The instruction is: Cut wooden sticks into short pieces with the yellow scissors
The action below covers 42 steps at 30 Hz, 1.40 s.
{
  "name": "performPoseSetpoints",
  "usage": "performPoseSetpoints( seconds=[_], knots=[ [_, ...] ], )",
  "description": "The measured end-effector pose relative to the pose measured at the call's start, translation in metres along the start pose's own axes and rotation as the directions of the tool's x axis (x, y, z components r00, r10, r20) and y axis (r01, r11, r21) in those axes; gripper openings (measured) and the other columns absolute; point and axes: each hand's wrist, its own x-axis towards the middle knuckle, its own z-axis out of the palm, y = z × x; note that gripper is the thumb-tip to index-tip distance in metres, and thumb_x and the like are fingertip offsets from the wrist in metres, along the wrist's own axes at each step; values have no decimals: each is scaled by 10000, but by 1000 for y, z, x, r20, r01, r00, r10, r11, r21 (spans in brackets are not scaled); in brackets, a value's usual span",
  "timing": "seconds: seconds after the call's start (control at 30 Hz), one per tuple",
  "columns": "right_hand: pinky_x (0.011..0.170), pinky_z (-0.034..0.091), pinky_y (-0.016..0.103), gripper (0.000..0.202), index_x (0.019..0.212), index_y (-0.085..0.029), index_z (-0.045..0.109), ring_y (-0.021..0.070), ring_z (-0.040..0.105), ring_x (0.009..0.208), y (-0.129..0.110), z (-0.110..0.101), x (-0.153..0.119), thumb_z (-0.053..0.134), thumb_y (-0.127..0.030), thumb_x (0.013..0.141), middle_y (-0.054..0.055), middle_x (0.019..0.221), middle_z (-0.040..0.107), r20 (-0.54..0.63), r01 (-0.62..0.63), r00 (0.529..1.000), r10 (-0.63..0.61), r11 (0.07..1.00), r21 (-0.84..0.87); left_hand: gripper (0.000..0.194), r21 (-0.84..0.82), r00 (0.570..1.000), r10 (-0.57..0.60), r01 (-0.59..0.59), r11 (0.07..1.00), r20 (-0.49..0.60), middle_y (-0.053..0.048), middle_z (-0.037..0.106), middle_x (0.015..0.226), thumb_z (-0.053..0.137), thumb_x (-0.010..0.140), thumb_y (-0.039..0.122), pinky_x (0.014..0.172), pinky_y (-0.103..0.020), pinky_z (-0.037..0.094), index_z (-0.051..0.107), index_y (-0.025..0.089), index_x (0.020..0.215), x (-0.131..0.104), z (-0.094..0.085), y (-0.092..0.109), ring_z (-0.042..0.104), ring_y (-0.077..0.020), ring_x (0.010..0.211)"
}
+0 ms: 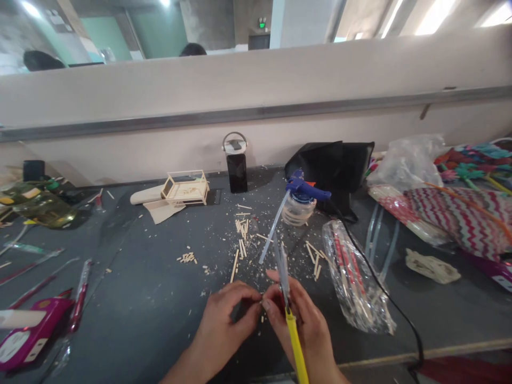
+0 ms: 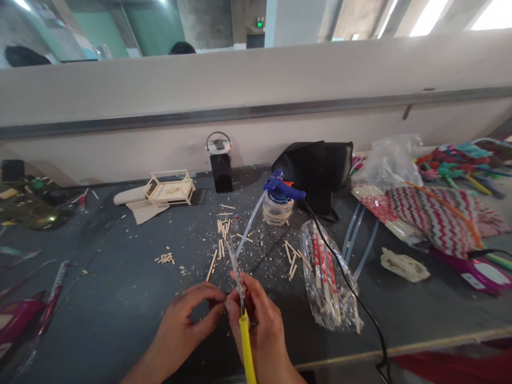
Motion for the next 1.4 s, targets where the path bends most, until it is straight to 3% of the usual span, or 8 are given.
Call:
performPoseSetpoints(
  seconds=[0.13, 0.27, 0.33, 0.43, 0.6, 0.7, 0.87, 1.4],
  knots=[
    [650, 565, 157, 361, 1191, -229, 538, 87, 667, 647, 0, -1, -3, 574, -112, 852, -31, 801, 675, 17, -11, 1000, 11, 1000, 10, 126, 114, 992, 126, -127, 985, 14, -12, 729, 829, 621, 819, 127, 710, -253, 510, 695, 213, 875, -2, -3, -1, 667, -150, 775],
    [654, 563, 168, 367, 1209, -245, 528, 87, 660, 643, -2, -1, -3, 566, -123, 865, -38, 803, 668, 35, -30, 999, 29, 999, 28, 123, 122, 979, 202, -198, 973, -20, -14, 734, 814, 620, 829, 124, 735, -262, 522, 694, 213, 869, -1, -4, -3, 668, -160, 814],
    [635, 566, 171, 361, 1206, -244, 537, 92, 660, 625, -3, -2, -2, 578, -134, 864, -40, 785, 669, 45, -29, 999, 28, 999, 27, 122, 81, 985, 164, -160, 984, -46, -7, 733, 801, 627, 814, 115, 726, -248, 521, 696, 214, 828, 0, -5, -2, 671, -153, 800],
    [628, 578, 185, 358, 1204, -222, 564, 112, 674, 633, -2, -2, -3, 600, -146, 855, -15, 806, 685, 64, 18, 998, -17, 1000, -11, 90, -24, 995, 2, -4, 1000, -97, 9, 730, 776, 656, 795, 148, 683, -225, 512, 705, 222, 778, 1, -10, 2, 670, -137, 731],
    [745, 581, 247, 395, 1267, -227, 554, 167, 692, 847, 6, -5, -10, 572, -141, 882, 69, 1002, 677, 189, 91, 980, -69, 990, -112, 40, -277, 970, -172, 120, 953, -173, -7, 736, 795, 692, 781, 228, 694, -241, 532, 724, 211, 796, 3, -21, 13, 678, -158, 744],
    [717, 582, 293, 411, 1293, -214, 539, 200, 682, 839, 8, -8, -12, 556, -148, 887, 84, 958, 670, 262, 135, 962, -79, 969, -207, 42, -334, 967, -174, 105, 937, -185, -20, 734, 782, 701, 763, 225, 679, -242, 542, 728, 195, 775, 5, -25, 20, 681, -169, 743],
    [677, 578, 328, 457, 1310, -203, 536, 228, 667, 805, 9, -11, -11, 541, -120, 861, 101, 934, 669, 279, 190, 955, -100, 929, -319, 53, -313, 971, -145, 79, 946, -192, -15, 735, 800, 699, 741, 193, 649, -236, 548, 733, 210, 779, 6, -26, 23, 681, -164, 712],
    [625, 590, 373, 552, 1239, -142, 593, 266, 687, 766, 10, -15, -12, 477, -33, 711, 145, 928, 686, 320, 174, 946, -60, 924, -341, 87, -99, 974, -47, 26, 995, -223, -11, 727, 825, 650, 766, 182, 688, -249, 558, 719, 233, 778, 2, -26, 25, 681, -158, 711]
  ],
)
